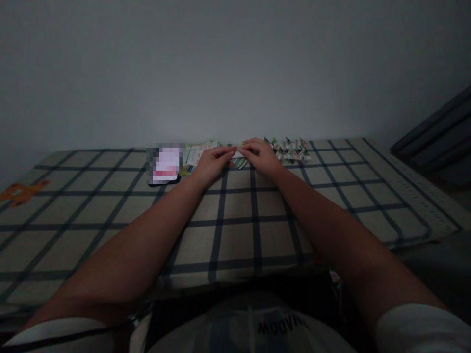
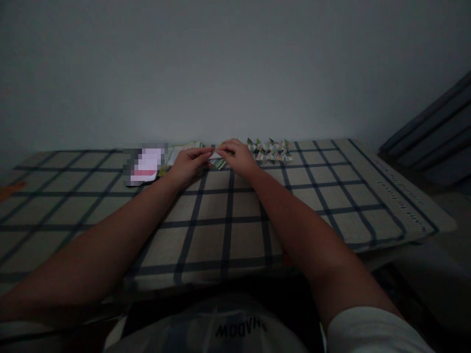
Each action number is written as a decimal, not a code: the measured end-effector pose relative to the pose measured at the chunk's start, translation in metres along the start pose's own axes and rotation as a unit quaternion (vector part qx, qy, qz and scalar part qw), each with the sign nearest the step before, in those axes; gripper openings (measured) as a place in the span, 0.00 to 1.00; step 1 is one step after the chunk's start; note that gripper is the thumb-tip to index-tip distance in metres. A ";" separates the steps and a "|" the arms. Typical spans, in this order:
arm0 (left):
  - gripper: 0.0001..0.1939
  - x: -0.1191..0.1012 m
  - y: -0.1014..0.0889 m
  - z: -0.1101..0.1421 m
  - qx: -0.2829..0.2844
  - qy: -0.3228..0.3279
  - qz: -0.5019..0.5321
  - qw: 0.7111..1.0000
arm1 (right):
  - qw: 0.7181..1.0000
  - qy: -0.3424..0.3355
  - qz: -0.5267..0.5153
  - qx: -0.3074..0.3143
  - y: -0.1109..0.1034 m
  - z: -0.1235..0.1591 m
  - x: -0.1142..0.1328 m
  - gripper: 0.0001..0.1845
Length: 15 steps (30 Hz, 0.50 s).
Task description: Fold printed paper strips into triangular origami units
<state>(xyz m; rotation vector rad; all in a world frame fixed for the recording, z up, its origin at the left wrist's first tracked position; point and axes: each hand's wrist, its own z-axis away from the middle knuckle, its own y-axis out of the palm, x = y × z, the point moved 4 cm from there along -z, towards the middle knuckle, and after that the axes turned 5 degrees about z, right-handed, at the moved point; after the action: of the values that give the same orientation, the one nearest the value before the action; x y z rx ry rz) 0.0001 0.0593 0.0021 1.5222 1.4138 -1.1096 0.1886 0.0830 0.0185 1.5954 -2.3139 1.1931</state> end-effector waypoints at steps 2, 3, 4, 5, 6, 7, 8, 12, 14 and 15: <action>0.27 -0.001 0.001 0.001 0.006 -0.004 0.009 1.000 | 1.000 0.013 -0.016 -0.020 -0.001 -0.001 -0.003 0.12; 0.29 -0.002 0.002 0.001 0.007 -0.006 0.012 1.000 | 0.999 0.017 -0.022 -0.035 -0.002 -0.002 -0.004 0.12; 0.30 -0.002 0.003 0.002 0.008 -0.010 0.012 1.000 | 0.998 0.019 -0.027 -0.047 -0.003 -0.002 -0.004 0.12; 0.31 -0.003 0.003 0.002 0.010 -0.014 0.010 1.000 | 0.998 0.021 -0.031 -0.054 -0.004 -0.002 -0.004 0.12; 0.32 -0.003 0.004 0.003 0.011 -0.019 0.009 1.000 | 0.998 0.021 -0.034 -0.056 -0.005 -0.002 -0.003 0.12; 0.31 -0.004 0.005 0.003 0.009 -0.022 0.009 1.000 | 0.997 0.021 -0.038 -0.056 -0.005 -0.002 -0.001 0.11; 0.31 -0.004 0.005 0.003 0.005 -0.025 0.012 1.000 | 0.997 0.020 -0.042 -0.057 -0.006 -0.002 0.000 0.11; 0.30 -0.008 0.004 0.003 -0.023 -0.028 0.033 0.999 | 0.996 0.026 -0.052 -0.064 -0.009 -0.001 0.007 0.08; 0.28 -0.008 0.004 0.002 -0.020 -0.028 0.039 0.999 | 0.996 0.044 -0.055 -0.059 -0.009 -0.002 0.009 0.07; 0.27 -0.008 0.004 0.002 -0.017 -0.026 0.042 0.999 | 0.995 0.058 -0.060 -0.056 -0.008 -0.001 0.008 0.07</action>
<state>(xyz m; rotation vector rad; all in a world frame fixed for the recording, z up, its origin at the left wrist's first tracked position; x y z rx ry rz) 0.0035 0.0546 0.0084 1.5028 1.3158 -1.0620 0.1913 0.0763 0.0281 1.5578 -2.1411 1.0800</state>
